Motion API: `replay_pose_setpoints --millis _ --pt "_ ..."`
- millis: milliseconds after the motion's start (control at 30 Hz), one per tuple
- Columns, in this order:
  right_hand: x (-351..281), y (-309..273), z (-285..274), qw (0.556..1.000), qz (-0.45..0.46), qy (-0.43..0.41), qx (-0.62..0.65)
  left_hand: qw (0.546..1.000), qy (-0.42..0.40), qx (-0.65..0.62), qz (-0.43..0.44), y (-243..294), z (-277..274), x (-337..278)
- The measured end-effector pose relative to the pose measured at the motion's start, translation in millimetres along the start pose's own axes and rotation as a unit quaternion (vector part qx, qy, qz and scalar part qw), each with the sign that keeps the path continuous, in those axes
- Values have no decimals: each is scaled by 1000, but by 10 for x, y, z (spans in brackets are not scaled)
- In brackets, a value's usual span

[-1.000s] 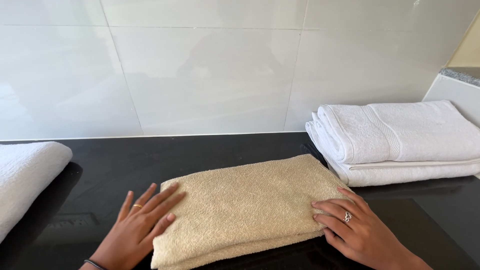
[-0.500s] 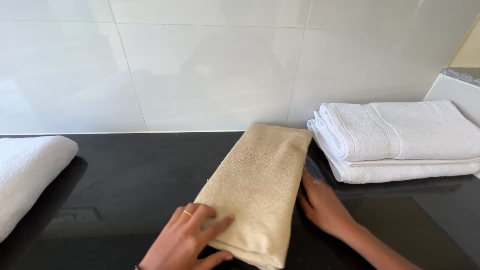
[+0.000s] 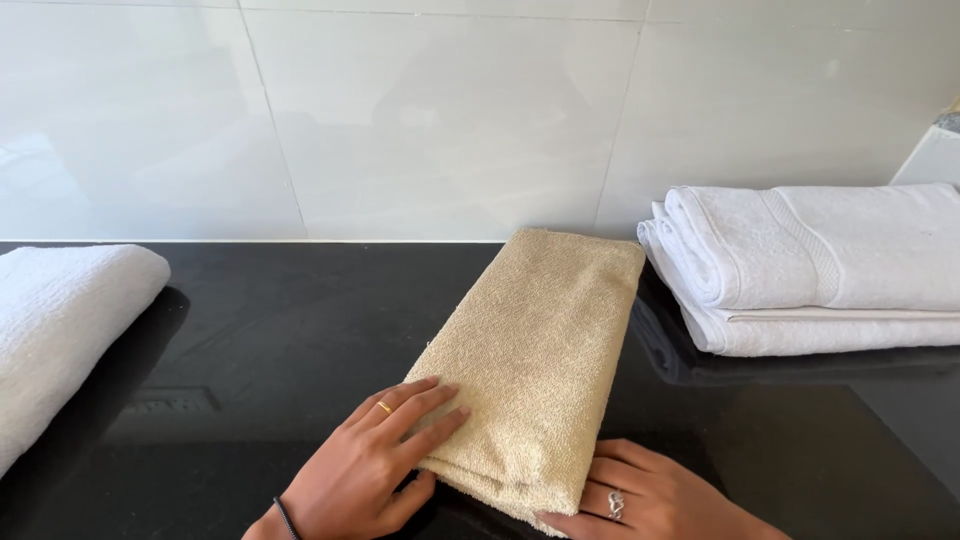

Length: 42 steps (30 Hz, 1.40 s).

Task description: The person folds a stack of white towels and a beige towel on a black countertop. They smooth the fabric and align the edges before stacking the folded beige towel on top of the white ones. The person then unfolds a large white towel and begins folding it into a smaller rectangle.

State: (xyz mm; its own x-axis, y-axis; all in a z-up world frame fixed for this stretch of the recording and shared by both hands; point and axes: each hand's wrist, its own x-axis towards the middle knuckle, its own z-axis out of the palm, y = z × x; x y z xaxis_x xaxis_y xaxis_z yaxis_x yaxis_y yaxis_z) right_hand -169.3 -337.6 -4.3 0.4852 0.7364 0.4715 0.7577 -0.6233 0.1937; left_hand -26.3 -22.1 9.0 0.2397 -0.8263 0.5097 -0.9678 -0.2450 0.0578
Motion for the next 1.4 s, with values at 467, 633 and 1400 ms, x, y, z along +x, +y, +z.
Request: replay_pose_setpoints --millis 467,633,1400 --pt "52 -112 6 999 -21 26 -34 998 17 29 -45 -231 14 -67" --pt "101 -141 13 1000 -11 27 -5 996 38 51 -65 -187 -67 -49" --pt "0 -141 150 998 15 68 -9 998 32 -8 58 196 262 93"
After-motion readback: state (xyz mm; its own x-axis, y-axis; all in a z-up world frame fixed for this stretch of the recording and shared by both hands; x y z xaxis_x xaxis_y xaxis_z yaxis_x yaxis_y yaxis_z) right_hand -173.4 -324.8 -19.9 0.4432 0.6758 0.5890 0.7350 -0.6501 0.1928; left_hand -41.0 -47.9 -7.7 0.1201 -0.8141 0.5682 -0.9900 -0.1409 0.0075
